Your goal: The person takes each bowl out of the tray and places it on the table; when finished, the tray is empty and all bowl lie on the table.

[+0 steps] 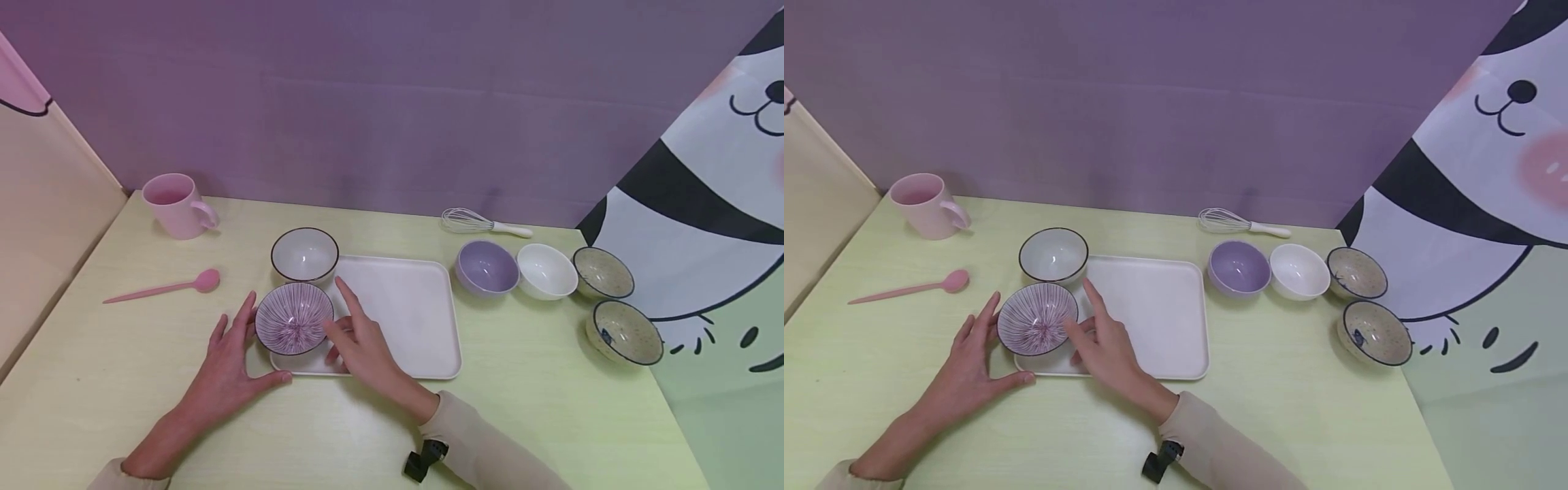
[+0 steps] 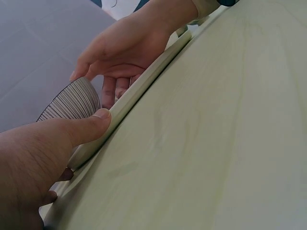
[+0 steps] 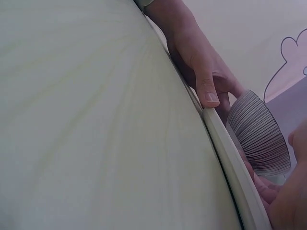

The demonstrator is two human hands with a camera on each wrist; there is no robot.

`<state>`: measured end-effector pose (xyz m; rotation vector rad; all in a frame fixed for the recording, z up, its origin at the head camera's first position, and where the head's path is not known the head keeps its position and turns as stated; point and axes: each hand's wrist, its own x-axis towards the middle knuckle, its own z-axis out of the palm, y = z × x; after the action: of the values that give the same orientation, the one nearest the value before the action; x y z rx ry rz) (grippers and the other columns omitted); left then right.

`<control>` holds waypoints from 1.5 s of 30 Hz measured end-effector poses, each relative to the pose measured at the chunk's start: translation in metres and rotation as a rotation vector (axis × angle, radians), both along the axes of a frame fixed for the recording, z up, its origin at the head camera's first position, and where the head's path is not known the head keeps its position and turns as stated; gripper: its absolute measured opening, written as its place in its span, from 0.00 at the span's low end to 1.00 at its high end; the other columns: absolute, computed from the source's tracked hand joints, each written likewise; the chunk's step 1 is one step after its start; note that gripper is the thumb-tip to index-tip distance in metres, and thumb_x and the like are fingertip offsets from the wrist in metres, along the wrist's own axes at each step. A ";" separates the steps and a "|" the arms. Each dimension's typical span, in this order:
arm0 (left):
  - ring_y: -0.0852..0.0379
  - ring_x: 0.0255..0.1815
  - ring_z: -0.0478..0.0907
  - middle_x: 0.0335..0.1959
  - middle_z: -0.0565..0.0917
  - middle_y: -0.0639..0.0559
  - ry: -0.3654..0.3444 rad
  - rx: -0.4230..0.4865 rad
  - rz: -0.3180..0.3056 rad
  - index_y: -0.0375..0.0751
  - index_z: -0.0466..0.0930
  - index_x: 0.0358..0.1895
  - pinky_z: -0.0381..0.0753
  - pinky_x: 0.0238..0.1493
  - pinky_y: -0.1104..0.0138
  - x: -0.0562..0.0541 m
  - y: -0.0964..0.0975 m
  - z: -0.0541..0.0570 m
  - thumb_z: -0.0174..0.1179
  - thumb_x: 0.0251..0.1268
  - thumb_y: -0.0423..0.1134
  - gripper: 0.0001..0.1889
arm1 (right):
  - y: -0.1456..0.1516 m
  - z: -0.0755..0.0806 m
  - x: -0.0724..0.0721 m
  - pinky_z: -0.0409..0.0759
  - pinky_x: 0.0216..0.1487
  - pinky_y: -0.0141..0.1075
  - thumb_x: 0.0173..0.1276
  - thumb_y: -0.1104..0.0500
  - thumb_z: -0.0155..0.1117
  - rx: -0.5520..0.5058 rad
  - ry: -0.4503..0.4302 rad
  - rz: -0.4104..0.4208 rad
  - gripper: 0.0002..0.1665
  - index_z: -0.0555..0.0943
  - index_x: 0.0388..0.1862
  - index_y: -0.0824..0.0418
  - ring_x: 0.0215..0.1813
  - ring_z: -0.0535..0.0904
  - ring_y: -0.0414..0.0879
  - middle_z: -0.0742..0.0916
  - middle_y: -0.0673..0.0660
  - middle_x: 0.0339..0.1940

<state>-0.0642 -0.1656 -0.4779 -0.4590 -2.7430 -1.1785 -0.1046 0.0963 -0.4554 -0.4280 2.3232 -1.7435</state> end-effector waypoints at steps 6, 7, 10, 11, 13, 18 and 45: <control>0.31 0.78 0.76 0.80 0.73 0.27 -0.008 0.002 0.004 0.39 0.36 0.93 0.35 0.93 0.46 -0.001 0.000 0.001 0.90 0.51 0.48 0.77 | -0.006 0.009 0.001 0.87 0.21 0.36 0.87 0.54 0.61 -0.021 -0.061 0.000 0.44 0.55 0.94 0.40 0.27 0.90 0.48 0.92 0.60 0.36; 0.31 0.78 0.76 0.79 0.74 0.27 -0.005 0.001 0.005 0.39 0.36 0.93 0.36 0.93 0.46 -0.001 0.001 0.001 0.90 0.51 0.49 0.77 | -0.007 0.010 0.001 0.86 0.21 0.35 0.87 0.55 0.61 -0.022 -0.066 -0.004 0.44 0.56 0.94 0.39 0.27 0.91 0.51 0.92 0.61 0.35; 0.31 0.77 0.77 0.78 0.76 0.27 0.012 0.002 0.005 0.36 0.38 0.92 0.37 0.93 0.44 -0.001 0.001 0.002 0.90 0.50 0.49 0.76 | -0.008 0.012 0.001 0.84 0.20 0.33 0.87 0.57 0.61 -0.034 -0.069 -0.006 0.42 0.60 0.93 0.40 0.27 0.91 0.55 0.91 0.64 0.31; 0.31 0.76 0.78 0.77 0.76 0.27 0.017 0.004 0.004 0.36 0.38 0.92 0.38 0.93 0.44 -0.001 0.001 0.002 0.90 0.50 0.49 0.76 | -0.008 0.012 0.001 0.84 0.20 0.32 0.87 0.58 0.61 -0.039 -0.069 -0.006 0.41 0.62 0.92 0.40 0.27 0.91 0.55 0.91 0.64 0.30; 0.32 0.76 0.78 0.77 0.77 0.27 0.026 0.004 0.003 0.36 0.38 0.92 0.38 0.93 0.44 -0.001 0.001 0.001 0.90 0.50 0.49 0.76 | -0.008 0.011 0.001 0.83 0.19 0.32 0.87 0.58 0.61 -0.050 -0.063 -0.007 0.39 0.65 0.91 0.40 0.25 0.90 0.53 0.91 0.63 0.29; 0.32 0.76 0.79 0.78 0.76 0.28 0.027 -0.002 0.003 0.37 0.37 0.92 0.37 0.93 0.46 -0.001 0.001 -0.001 0.90 0.50 0.48 0.77 | -0.007 -0.001 -0.004 0.82 0.16 0.34 0.86 0.59 0.60 -0.073 0.002 -0.012 0.35 0.71 0.88 0.42 0.22 0.87 0.43 0.90 0.56 0.25; 0.31 0.85 0.64 0.77 0.80 0.38 0.032 -0.067 -0.035 0.40 0.65 0.86 0.37 0.92 0.39 0.000 0.001 -0.001 0.85 0.57 0.55 0.56 | 0.026 0.026 0.008 0.88 0.20 0.38 0.80 0.69 0.55 -0.116 0.022 -0.176 0.35 0.79 0.82 0.51 0.26 0.90 0.58 0.88 0.65 0.27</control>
<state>-0.0646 -0.1644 -0.4793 -0.5302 -2.7649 -1.0798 -0.0966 0.1227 -0.4298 -0.2698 2.3456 -1.9702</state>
